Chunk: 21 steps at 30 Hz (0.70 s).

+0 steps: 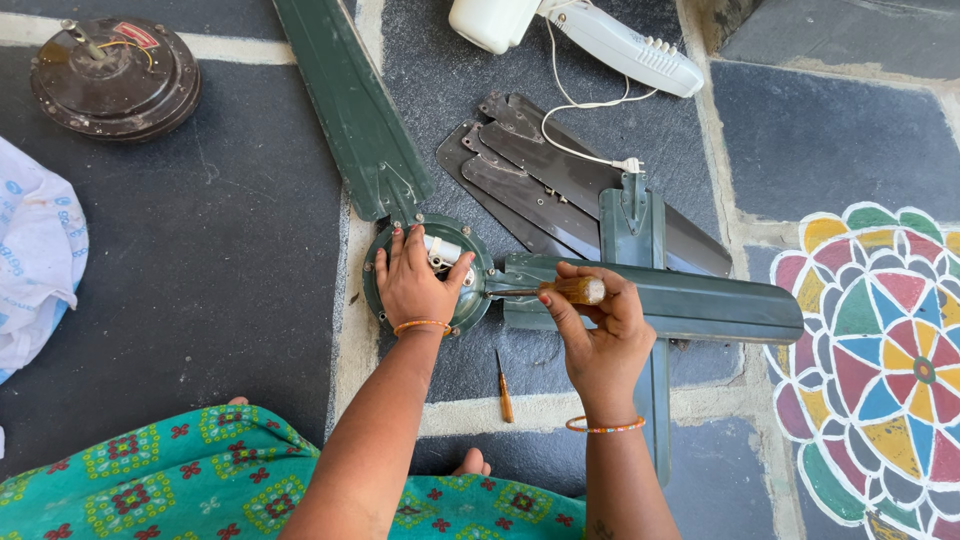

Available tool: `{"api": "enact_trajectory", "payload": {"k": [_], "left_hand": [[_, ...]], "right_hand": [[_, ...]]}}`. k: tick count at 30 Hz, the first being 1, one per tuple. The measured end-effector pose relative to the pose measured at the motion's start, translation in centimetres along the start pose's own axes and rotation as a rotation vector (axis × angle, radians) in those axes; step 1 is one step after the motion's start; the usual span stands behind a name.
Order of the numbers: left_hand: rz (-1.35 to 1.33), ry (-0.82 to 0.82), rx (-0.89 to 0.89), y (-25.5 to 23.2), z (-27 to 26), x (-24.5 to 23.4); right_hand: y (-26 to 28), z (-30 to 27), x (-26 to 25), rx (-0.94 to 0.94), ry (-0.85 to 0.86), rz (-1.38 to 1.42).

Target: The person sits on a tiled floor and assembles a ceiling fan by attaching blades to the motor housing. They use a screwdriver to tighten screws and secure each blade in place.

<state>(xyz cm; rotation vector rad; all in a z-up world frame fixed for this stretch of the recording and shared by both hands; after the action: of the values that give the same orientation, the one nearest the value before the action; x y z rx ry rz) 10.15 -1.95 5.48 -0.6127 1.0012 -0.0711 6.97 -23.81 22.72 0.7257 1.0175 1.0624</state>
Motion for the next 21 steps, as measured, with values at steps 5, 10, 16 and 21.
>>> {"api": "enact_trajectory", "payload": {"k": [5, 10, 16, 21], "left_hand": [[-0.001, -0.010, 0.006, 0.0, 0.0, 0.0], [-0.004, -0.018, 0.007, -0.1, 0.0, -0.1], [-0.017, -0.016, 0.013, -0.3, 0.0, -0.2], [-0.028, -0.007, 0.002, -0.4, 0.0, -0.2]], "right_hand": [[1.0, 0.0, -0.1, -0.120, -0.047, -0.073], [2.9, 0.1, 0.6, -0.261, 0.068, -0.241], [4.3, 0.1, 0.6, -0.303, 0.131, -0.355], [3.5, 0.6, 0.4, -0.227, 0.087, -0.351]]}}
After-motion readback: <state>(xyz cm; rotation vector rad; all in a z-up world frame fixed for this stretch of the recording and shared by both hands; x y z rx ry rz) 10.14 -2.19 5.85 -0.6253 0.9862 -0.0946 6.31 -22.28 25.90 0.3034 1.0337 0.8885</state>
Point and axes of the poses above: each hand's wrist, its own z-axis towards the middle knuckle, its own x-axis out of the palm, y = z × x, the point moved 7 cm from there along z, towards the middle knuckle
